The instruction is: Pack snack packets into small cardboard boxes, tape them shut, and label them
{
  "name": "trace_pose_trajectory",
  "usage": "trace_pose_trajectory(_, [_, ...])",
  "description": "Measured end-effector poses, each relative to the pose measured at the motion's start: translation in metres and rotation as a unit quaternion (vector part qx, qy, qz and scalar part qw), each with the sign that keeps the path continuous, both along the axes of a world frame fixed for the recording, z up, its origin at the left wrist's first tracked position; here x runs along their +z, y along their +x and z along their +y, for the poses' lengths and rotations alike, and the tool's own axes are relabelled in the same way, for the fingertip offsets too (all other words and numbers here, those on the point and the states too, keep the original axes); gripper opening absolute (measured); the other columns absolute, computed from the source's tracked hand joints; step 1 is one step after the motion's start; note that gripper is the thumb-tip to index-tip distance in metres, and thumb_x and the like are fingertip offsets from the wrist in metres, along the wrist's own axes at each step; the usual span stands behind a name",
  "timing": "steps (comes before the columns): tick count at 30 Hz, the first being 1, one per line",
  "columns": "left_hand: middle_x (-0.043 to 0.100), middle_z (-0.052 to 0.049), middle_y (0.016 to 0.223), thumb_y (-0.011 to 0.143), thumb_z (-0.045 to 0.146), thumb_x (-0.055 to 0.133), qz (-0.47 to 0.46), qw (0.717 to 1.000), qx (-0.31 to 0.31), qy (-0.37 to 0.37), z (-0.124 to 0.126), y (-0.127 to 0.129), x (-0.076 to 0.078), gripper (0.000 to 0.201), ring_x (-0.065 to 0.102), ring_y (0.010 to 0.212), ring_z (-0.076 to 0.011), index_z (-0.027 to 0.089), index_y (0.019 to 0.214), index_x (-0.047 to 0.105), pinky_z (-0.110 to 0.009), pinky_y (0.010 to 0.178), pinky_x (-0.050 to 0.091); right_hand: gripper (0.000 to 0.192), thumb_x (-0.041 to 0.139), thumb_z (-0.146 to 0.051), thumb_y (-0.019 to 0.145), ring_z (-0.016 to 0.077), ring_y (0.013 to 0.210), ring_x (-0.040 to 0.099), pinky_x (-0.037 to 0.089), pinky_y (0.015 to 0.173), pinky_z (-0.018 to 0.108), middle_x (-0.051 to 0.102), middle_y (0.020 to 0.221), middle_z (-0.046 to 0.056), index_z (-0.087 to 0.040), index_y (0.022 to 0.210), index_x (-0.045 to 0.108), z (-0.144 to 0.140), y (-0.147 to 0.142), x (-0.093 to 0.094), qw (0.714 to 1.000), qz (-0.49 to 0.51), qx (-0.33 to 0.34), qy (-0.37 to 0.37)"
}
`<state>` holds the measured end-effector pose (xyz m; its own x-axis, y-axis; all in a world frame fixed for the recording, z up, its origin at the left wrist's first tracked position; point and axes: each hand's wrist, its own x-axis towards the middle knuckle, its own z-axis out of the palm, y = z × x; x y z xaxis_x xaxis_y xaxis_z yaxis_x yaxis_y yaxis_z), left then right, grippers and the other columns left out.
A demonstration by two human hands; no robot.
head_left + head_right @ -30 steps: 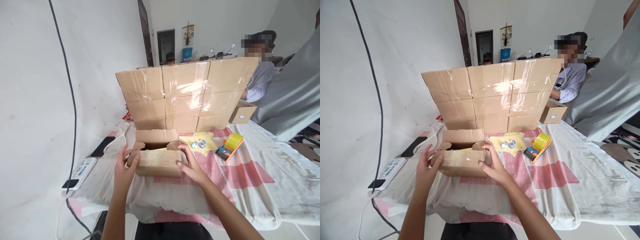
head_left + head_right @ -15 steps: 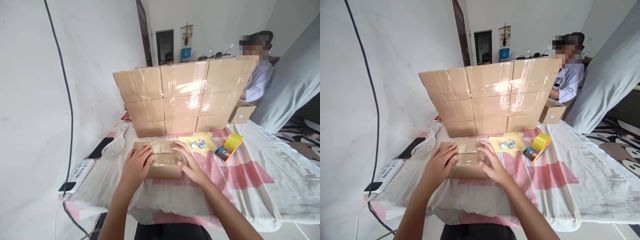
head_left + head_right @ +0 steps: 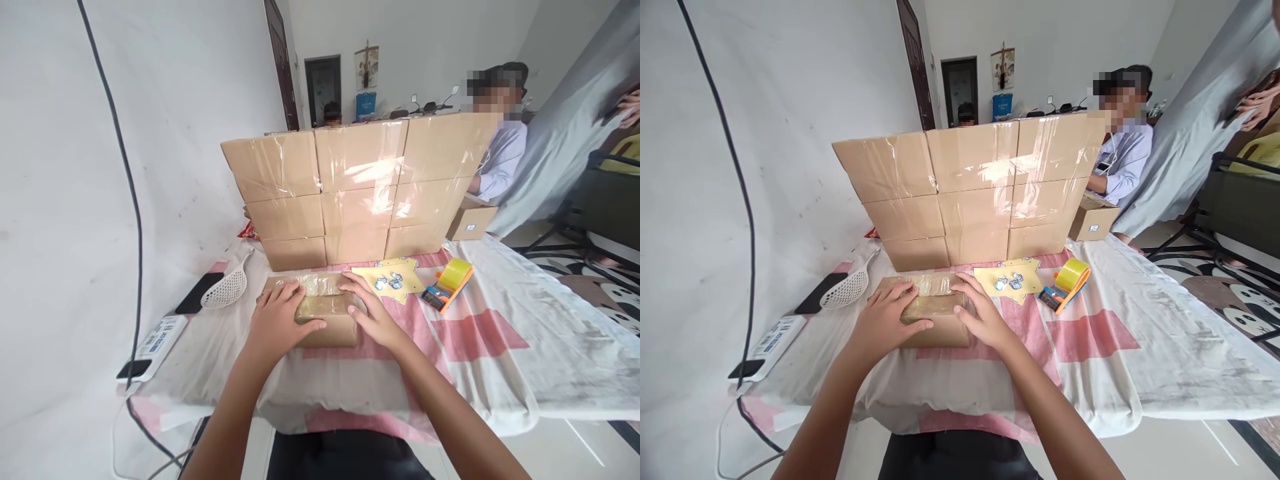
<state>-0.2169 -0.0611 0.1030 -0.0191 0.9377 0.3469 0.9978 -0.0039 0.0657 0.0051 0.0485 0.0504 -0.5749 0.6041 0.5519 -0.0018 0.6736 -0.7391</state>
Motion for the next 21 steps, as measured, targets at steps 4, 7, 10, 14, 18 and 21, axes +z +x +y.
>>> trace_pose_trajectory(4, [0.067, -0.011, 0.133, 0.081, 0.068, 0.07, 0.014, 1.0, 0.005, 0.016, 0.001, 0.003, 0.002, 0.062, 0.06, 0.124, -0.0365, 0.024, 0.126, 0.07, -0.055, 0.106, 0.048, 0.048, 0.053, -0.05, 0.1, 0.0302, 0.151, 0.034, 0.027, 0.123, 0.055, 0.038, 0.163, 0.009, -0.032, 0.145, 0.053, -0.005, 0.011, -0.002, 0.999, -0.025, -0.031, -0.013])
trace_pose_trajectory(7, [0.067, -0.012, 0.133, 0.085, 0.064, 0.068, 0.021, 0.999, 0.008, 0.041, -0.002, 0.001, -0.006, 0.06, 0.06, 0.124, -0.0359, 0.023, 0.128, 0.069, -0.055, 0.105, 0.047, 0.05, 0.053, -0.052, 0.099, 0.0293, 0.136, 0.052, 0.039, 0.116, 0.054, 0.05, 0.153, 0.011, -0.031, 0.143, 0.054, -0.001, 0.051, -0.015, 0.981, 0.072, -0.168, -0.062])
trace_pose_trajectory(10, [0.067, -0.012, 0.134, 0.088, 0.062, 0.064, 0.021, 0.998, 0.007, 0.061, -0.005, 0.001, -0.014, 0.064, 0.061, 0.122, -0.0361, 0.022, 0.138, 0.062, -0.055, 0.107, 0.045, 0.038, 0.063, -0.049, 0.09, 0.0263, 0.123, 0.06, 0.048, 0.108, 0.047, 0.064, 0.131, 0.009, -0.025, 0.12, 0.063, 0.019, 0.114, -0.028, 0.876, 0.243, -0.4, -0.12])
trace_pose_trajectory(14, [0.064, -0.014, 0.139, 0.091, 0.063, 0.059, 0.036, 0.996, -0.003, 0.087, -0.005, 0.01, -0.019, 0.067, 0.061, 0.124, -0.0376, 0.019, 0.142, 0.059, -0.06, 0.113, 0.038, 0.027, 0.063, -0.044, 0.083, 0.0234, 0.103, 0.069, 0.055, 0.096, 0.04, 0.07, 0.104, 0.006, -0.021, 0.097, 0.063, 0.069, 0.182, -0.03, 0.802, 0.296, -0.461, -0.238])
trace_pose_trajectory(18, [0.063, -0.014, 0.141, 0.091, 0.063, 0.059, 0.041, 0.995, -0.016, 0.088, 0.003, 0.02, -0.017, 0.063, 0.06, 0.126, -0.0362, 0.019, 0.136, 0.063, -0.054, 0.112, 0.042, 0.024, 0.068, -0.04, 0.081, 0.0284, 0.08, 0.074, 0.061, 0.075, 0.042, 0.076, 0.083, 0.011, -0.017, 0.084, 0.069, 0.117, 0.193, -0.022, 0.843, 0.23, -0.353, -0.334])
trace_pose_trajectory(21, [0.066, -0.011, 0.139, 0.091, 0.061, 0.061, 0.029, 0.998, -0.017, 0.06, 0.006, 0.022, -0.017, 0.062, 0.062, 0.123, -0.0343, 0.023, 0.139, 0.062, -0.049, 0.108, 0.046, 0.025, 0.075, -0.038, 0.077, 0.0297, 0.075, 0.074, 0.061, 0.066, 0.041, 0.077, 0.083, 0.014, -0.015, 0.085, 0.071, 0.137, 0.185, -0.023, 0.858, 0.194, -0.292, -0.375])
